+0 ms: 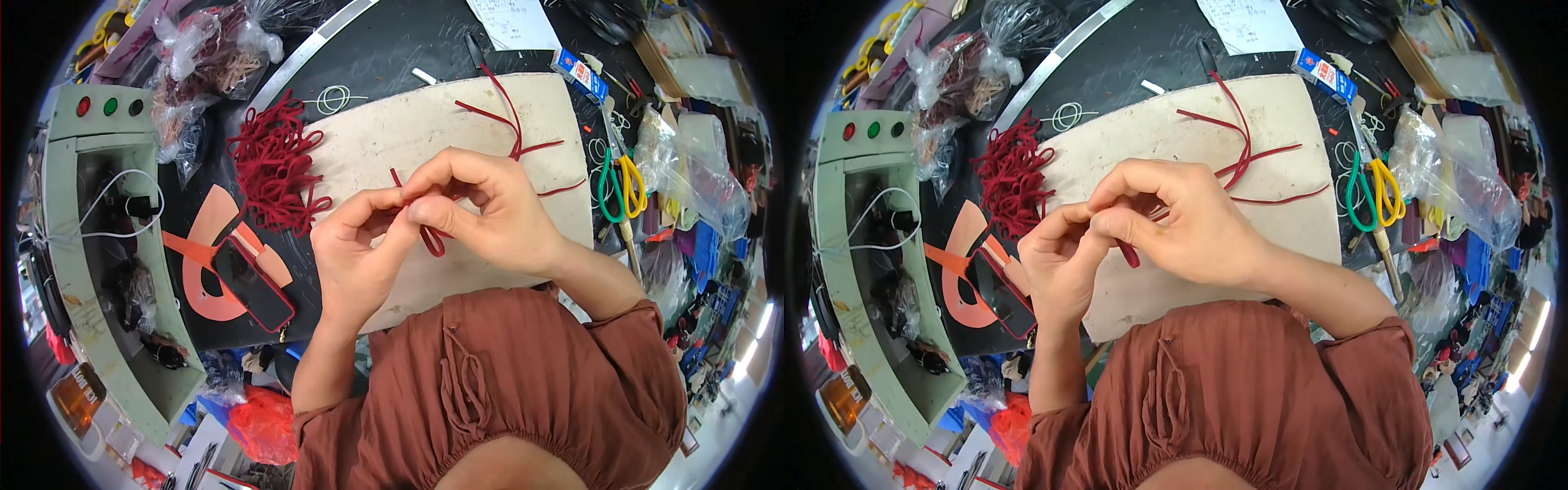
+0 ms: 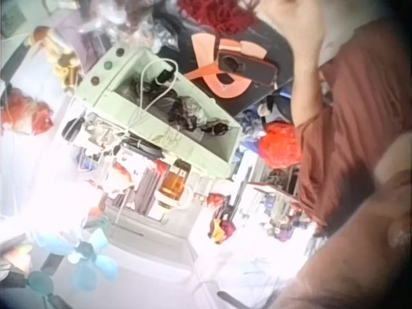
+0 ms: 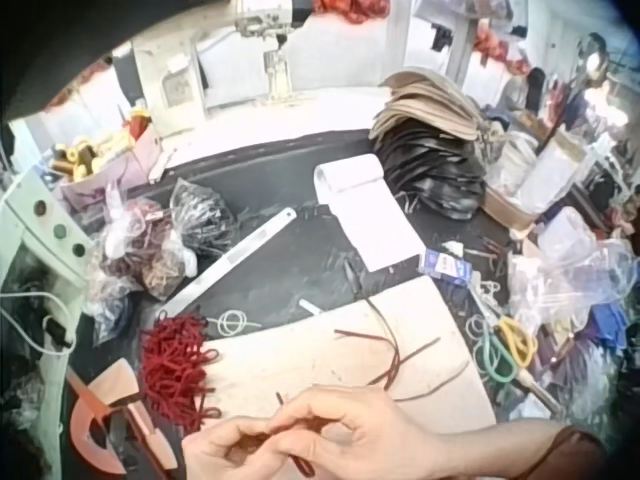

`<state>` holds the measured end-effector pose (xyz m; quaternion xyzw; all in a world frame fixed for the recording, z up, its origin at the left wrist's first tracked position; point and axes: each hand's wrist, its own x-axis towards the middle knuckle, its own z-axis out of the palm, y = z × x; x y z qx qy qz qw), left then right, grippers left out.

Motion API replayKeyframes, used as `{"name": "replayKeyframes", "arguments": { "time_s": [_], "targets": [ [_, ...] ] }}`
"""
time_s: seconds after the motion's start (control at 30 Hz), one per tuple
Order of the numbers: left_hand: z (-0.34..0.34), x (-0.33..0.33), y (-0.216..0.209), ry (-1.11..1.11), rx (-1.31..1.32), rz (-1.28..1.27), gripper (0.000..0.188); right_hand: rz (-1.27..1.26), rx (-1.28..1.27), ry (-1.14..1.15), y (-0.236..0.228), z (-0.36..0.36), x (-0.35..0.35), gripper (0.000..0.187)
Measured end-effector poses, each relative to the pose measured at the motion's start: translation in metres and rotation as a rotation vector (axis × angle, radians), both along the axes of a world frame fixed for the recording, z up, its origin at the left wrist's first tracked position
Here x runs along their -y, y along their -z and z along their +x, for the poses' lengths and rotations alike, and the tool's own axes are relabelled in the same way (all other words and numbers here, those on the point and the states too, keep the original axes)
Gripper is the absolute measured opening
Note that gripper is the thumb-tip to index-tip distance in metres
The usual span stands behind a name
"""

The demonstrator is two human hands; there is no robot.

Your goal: Tying red shoelaces into decorative bows.

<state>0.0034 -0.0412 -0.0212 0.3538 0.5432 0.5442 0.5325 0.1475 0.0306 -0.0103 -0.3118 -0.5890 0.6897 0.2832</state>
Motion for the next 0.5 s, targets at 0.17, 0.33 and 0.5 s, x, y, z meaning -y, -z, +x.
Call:
{"name": "replayKeyframes", "arguments": {
  "time_s": [0.17, 0.33, 0.5],
  "targets": [
    [-0.009, 0.001, -0.001, 0.065, -0.088, 0.11, 0.018, -0.132, 0.035, -0.105, -0.001, 0.01, -0.013, 0.015],
    [-0.017, -0.001, -0.001, 0.221, -0.24, 0.089, 0.018, 0.541, 0.275, -0.248, 0.002, 0.016, -0.011, 0.011],
    [-0.017, -0.004, -0.009, 0.097, -0.271, -0.022, 0.02, 0.492, 0.299, -0.204, 0.001, 0.015, -0.006, 0.01]
  ]
}}
